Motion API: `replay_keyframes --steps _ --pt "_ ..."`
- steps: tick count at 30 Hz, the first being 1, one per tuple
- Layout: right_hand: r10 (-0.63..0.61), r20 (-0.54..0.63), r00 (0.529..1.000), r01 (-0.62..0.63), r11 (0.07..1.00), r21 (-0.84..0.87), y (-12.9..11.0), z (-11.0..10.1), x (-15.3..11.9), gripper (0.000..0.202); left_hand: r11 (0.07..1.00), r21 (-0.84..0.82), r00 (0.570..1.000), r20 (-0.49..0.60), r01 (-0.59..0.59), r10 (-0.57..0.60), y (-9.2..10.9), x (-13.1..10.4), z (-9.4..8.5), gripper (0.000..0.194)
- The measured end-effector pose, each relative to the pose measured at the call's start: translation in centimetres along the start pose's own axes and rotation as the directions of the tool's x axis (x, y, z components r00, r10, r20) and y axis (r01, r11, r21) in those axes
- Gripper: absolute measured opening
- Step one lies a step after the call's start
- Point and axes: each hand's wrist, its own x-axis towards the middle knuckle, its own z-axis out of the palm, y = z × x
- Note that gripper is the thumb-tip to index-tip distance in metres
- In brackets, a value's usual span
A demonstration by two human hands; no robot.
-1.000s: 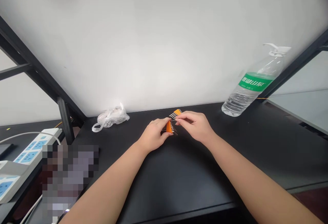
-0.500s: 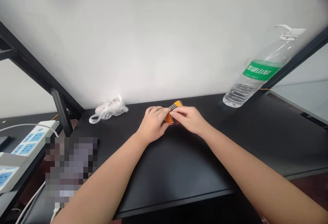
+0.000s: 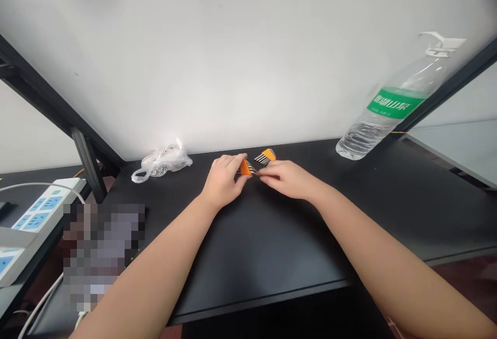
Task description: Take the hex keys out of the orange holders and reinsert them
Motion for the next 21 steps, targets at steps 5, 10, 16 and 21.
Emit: replay_keyframes --steps 5,10,16,21 --pt "-0.031 0.219 0.975 0.099 0.947 -0.304 0.6 -1.7 -0.9 0.04 0.993 0.0 0.992 -0.05 0.118 -0.118 -1.4 0.0 0.3 0.054" --pt "0.009 0.257 0.966 0.097 0.913 -0.397 -0.2 -1.1 -1.3 0.041 0.993 -0.024 0.993 -0.031 0.115 -0.116 -1.1 -0.1 0.4 0.054" --pt "0.026 0.194 0.981 0.106 0.762 -0.638 -1.9 0.3 -1.8 0.05 0.991 -0.058 0.993 -0.013 0.119 -0.12 -0.6 -0.2 0.1 0.053" --pt "0.046 0.202 0.978 0.119 0.67 -0.733 -3.5 1.9 -1.9 0.04 0.992 -0.038 0.993 -0.001 0.121 -0.121 -0.6 -0.2 0.0 0.052"
